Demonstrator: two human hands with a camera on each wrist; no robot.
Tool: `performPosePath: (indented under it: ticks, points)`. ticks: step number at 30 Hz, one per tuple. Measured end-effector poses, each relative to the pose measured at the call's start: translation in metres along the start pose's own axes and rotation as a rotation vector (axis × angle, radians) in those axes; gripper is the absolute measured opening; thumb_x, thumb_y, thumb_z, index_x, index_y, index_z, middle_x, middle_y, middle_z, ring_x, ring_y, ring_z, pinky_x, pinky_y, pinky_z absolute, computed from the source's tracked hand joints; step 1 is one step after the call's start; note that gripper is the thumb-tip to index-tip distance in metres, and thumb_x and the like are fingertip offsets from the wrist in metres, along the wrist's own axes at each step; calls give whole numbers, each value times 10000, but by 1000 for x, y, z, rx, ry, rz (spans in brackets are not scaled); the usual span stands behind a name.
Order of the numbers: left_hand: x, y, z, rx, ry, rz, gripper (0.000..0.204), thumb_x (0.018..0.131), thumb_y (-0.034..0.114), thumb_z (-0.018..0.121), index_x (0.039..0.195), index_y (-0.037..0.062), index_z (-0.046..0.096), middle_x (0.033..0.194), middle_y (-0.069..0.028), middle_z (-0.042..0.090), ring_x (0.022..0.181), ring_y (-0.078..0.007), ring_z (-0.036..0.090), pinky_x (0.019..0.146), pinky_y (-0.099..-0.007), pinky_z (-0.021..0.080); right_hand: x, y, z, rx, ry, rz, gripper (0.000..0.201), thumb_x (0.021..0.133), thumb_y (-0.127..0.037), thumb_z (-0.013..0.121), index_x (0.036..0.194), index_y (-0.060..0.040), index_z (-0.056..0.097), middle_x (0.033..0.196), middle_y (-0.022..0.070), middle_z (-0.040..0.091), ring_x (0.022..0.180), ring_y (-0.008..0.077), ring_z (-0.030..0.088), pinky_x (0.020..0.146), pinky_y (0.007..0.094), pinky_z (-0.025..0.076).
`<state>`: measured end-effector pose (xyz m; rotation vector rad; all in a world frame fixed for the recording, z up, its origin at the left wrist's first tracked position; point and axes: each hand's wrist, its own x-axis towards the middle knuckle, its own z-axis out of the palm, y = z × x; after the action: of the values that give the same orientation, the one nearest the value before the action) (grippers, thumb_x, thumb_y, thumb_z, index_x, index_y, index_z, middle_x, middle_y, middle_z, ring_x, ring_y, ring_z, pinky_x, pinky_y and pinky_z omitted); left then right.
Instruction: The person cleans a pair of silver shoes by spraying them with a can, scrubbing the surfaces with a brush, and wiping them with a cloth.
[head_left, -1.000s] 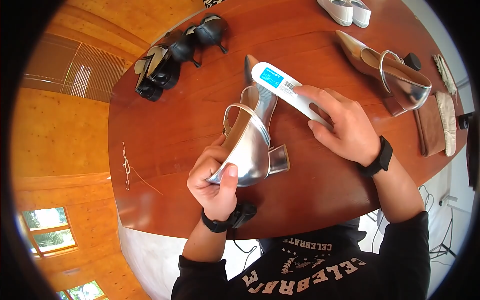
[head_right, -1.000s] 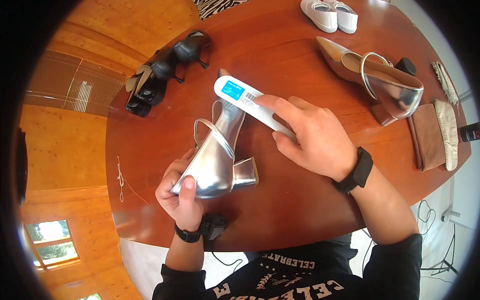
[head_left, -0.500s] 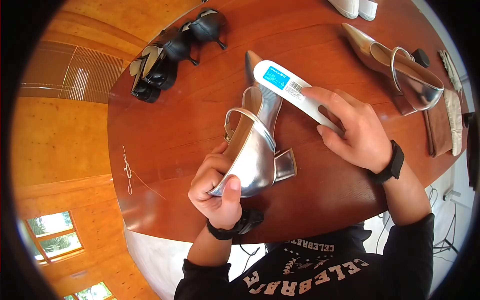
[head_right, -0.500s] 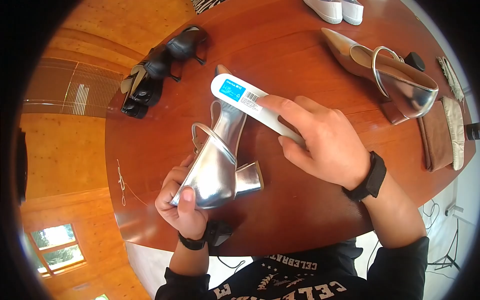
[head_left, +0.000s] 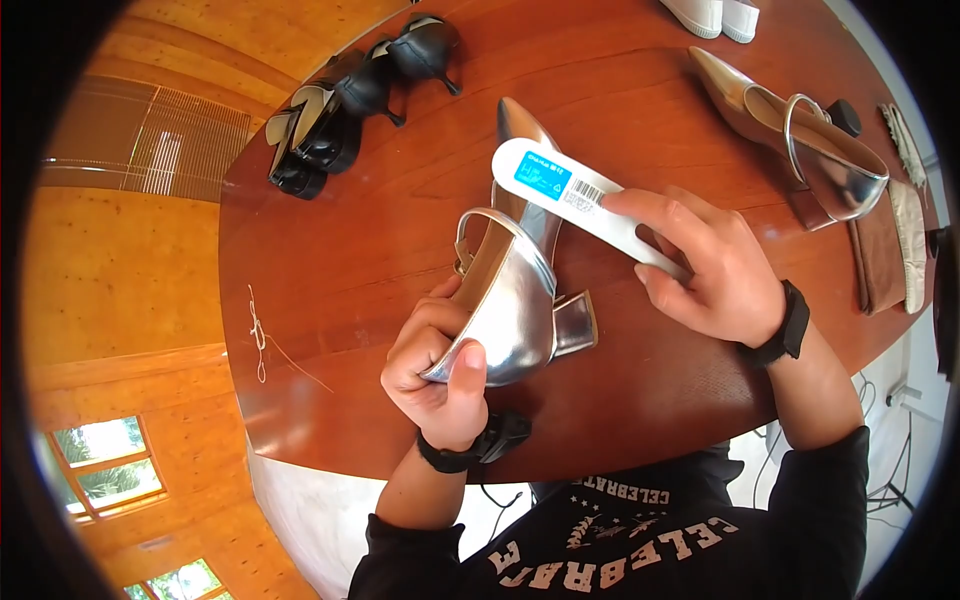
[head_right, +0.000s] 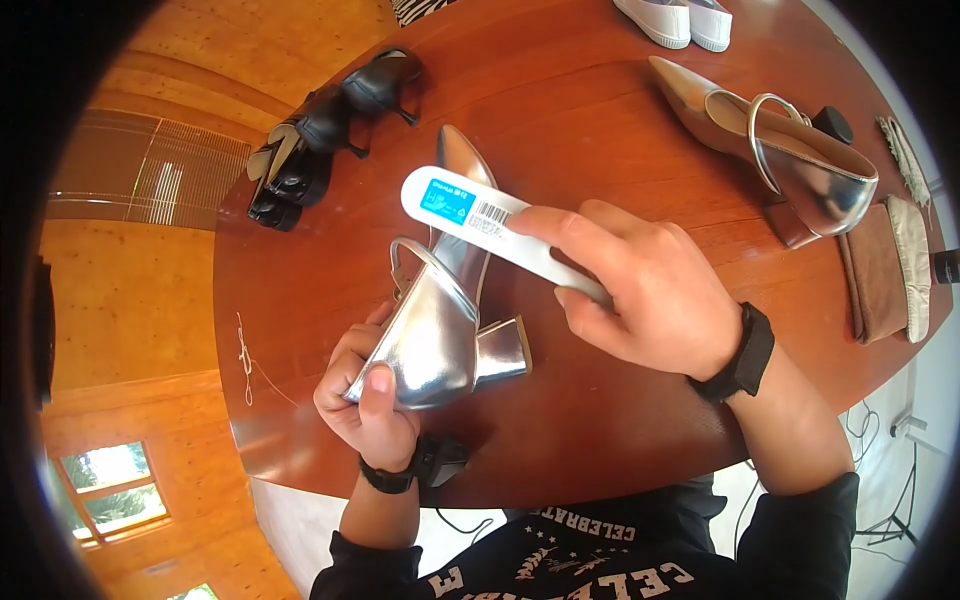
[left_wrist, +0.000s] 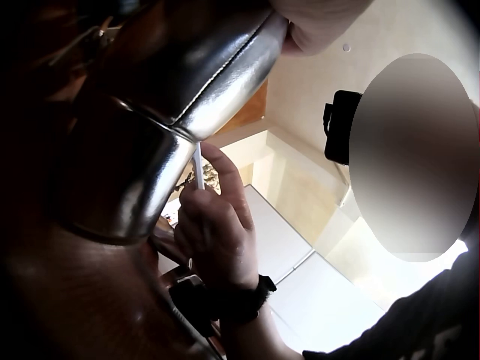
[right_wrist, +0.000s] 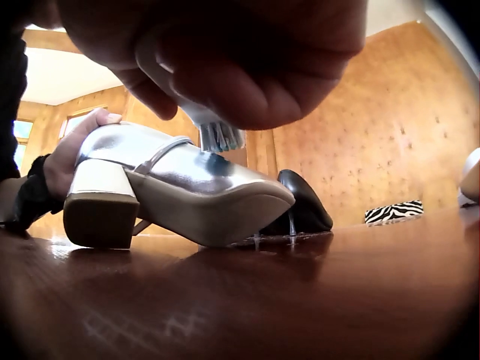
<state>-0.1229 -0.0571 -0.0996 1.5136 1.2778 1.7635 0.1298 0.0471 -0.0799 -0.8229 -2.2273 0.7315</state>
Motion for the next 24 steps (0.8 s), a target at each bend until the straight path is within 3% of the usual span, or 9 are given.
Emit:
performPosePath:
  ticks: [24]
  points:
    - [1,1,1,10,-17,16,416,904,215,715,637,38,449,716,-94,580,718,-180,532,1101,-592,433,-1,0,3,-13,-28,50,629,775,-2,658,1379,-144,561,974,139,658,793,373,667,664,444,555]
